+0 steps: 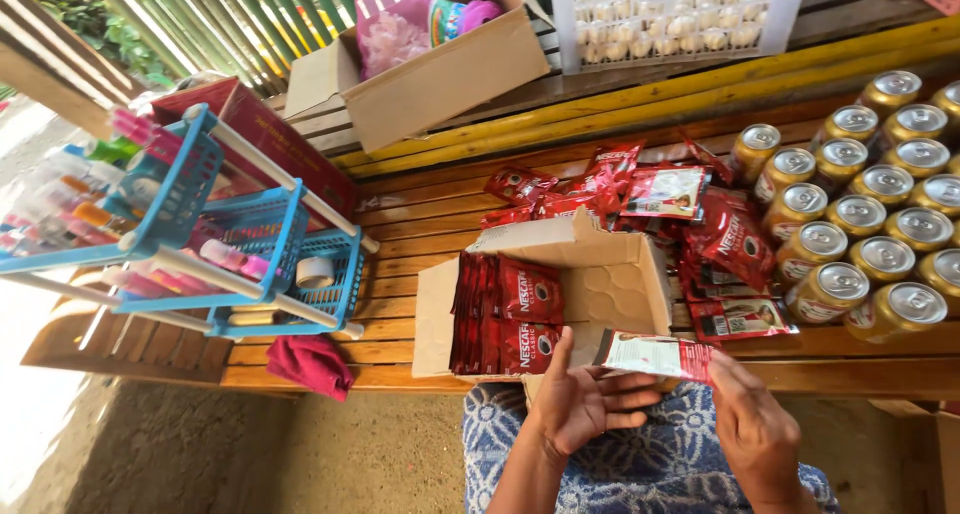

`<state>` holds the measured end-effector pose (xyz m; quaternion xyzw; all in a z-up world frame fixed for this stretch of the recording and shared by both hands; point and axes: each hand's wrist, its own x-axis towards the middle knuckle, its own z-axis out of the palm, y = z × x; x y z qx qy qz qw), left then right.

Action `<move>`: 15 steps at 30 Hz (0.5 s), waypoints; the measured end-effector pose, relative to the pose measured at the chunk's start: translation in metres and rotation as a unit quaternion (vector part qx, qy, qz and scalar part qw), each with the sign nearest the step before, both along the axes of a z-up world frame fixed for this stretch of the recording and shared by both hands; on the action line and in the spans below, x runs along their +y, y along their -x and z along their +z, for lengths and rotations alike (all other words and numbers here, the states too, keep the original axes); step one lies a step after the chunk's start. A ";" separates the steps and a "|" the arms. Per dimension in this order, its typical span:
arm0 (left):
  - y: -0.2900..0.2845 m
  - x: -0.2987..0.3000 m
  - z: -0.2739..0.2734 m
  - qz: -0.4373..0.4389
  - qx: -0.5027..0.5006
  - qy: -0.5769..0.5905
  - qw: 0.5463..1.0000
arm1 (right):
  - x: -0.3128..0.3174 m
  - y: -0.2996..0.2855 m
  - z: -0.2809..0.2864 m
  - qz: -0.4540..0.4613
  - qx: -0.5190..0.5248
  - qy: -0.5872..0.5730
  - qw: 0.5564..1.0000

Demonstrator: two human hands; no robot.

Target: Organizing and sorting coffee sachets into a box.

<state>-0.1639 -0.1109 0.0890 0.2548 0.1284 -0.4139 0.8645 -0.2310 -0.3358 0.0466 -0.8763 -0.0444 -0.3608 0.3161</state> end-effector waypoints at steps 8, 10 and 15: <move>0.003 0.022 -0.045 0.100 -0.048 -0.119 0.987 | 0.021 0.012 -0.030 0.114 -0.012 -0.027 0.993; 0.007 0.027 -0.040 0.129 -0.073 -0.161 0.976 | 0.024 0.014 -0.042 0.084 0.002 -0.052 0.995; 0.019 0.028 -0.031 0.152 -0.133 -0.221 0.954 | 0.022 -0.009 -0.022 0.125 0.252 -0.599 0.750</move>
